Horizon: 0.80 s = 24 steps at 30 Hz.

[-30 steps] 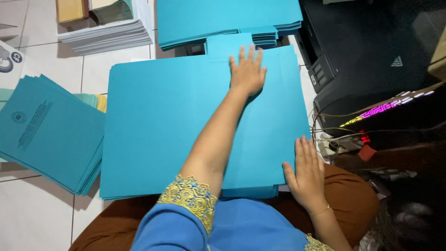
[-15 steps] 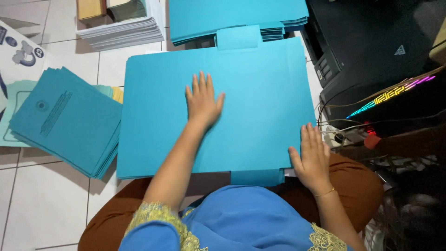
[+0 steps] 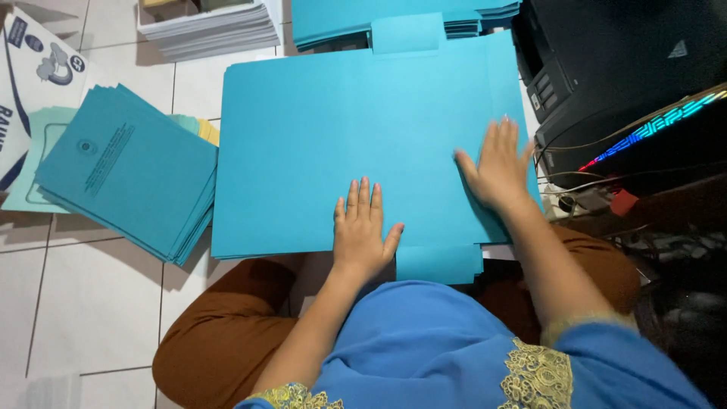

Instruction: The person sits on the floor and folds light blue paper sheets by hand. They repeatedly fold the top and bottom flaps inward to create a pocket-like shape, then place the finished sheets into a stack.

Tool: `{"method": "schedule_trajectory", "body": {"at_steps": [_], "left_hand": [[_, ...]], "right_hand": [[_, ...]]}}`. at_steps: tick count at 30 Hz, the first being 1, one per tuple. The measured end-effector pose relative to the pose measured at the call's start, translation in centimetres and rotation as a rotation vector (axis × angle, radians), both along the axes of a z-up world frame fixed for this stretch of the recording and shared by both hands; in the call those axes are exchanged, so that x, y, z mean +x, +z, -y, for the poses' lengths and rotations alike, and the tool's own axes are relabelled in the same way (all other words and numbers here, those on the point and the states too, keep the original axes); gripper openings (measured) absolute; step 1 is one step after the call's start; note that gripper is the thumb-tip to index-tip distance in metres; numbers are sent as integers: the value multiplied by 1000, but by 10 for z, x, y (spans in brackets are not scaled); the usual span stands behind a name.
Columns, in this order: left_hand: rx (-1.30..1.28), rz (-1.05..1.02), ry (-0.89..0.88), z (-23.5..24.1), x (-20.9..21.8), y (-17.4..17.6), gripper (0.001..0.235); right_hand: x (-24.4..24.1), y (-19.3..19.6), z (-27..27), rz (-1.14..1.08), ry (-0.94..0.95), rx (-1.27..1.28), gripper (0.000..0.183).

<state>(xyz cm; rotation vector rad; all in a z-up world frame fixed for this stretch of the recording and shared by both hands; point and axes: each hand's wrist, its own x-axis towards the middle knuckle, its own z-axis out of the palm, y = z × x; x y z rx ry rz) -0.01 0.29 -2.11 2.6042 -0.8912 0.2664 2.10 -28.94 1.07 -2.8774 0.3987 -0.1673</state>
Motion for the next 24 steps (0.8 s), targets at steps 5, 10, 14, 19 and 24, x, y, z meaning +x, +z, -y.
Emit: {"method": "schedule_trajectory", "body": {"at_steps": [5,10,14,19,24], "left_hand": [[102,71,86,3,-4,4,80],[80,137,137,6,-5,3,79],[67,126,129,4,-4,5,79],[-9,33,38,3,-4,6,78],[5,35,66,23,-6,-1,76]], "right_hand": [[138,11,31,-159,-72,2,96],[159,8,37,-197,-91,5,90],[65,9,7,-130,-16,-2,86],[-83,9,-26,11,49,74,82],[-107,-16,-58,98,16,62,76]]}}
